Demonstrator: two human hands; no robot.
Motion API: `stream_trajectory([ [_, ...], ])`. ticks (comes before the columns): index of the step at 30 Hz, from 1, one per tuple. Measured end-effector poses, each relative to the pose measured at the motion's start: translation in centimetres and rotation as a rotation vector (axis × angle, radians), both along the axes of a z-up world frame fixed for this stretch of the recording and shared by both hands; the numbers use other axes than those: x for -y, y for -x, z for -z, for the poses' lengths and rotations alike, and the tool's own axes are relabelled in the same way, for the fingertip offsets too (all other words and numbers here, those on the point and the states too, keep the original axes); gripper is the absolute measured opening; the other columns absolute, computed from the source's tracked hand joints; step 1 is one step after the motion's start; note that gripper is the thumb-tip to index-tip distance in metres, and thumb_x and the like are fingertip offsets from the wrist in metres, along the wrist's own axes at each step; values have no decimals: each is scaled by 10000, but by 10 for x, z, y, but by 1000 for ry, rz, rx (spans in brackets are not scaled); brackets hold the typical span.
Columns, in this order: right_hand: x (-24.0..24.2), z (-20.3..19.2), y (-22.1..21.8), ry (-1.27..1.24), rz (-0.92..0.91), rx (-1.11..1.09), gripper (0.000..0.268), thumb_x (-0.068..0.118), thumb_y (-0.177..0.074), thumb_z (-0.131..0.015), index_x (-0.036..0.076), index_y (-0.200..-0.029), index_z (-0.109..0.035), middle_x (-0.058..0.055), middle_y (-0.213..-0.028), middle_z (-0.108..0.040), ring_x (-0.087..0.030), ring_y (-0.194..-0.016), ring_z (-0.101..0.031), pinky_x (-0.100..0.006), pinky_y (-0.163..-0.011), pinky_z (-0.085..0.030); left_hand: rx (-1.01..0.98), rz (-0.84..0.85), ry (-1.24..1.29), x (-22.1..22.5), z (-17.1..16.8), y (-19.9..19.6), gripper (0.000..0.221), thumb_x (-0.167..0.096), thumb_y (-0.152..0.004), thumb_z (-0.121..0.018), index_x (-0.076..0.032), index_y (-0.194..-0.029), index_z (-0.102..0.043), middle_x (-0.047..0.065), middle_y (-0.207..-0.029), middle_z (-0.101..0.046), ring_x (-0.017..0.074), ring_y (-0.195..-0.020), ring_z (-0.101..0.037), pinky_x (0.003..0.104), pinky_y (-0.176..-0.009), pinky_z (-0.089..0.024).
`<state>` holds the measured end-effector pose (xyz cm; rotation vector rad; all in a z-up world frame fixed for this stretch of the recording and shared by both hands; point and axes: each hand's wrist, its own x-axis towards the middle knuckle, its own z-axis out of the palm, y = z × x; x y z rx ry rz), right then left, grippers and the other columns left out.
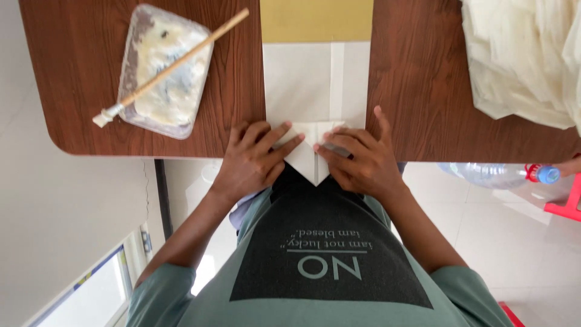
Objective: Apply adhesive with a brush and fold the bottom of a bag to seal it.
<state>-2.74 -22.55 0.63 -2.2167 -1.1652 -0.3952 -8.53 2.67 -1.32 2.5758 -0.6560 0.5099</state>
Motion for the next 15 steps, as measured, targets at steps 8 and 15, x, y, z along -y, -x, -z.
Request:
stream_trajectory([
  [8, 0, 2, 6, 42, 16, 40, 166, 107, -889, -755, 209, -991, -837, -37, -1110, -771, -257, -1058, -716, -763, -1155, -180, -14, -6, -56, 0, 0, 3, 429, -161, -947, -590, -298, -1334, -715, 43, -1339, -663, 300, -1139, -554, 495, -970, -366],
  [15, 1, 2, 15, 121, 74, -60, 180, 127, -939, -747, 203, -1077, -832, -122, -1421, -686, -327, -1370, -602, -696, -1206, -126, -50, 49, -2, 9, -2, 2, 394, -67, -902, -629, -183, -1268, -721, 38, -1466, -632, 258, -1362, -555, 503, -1082, -324],
])
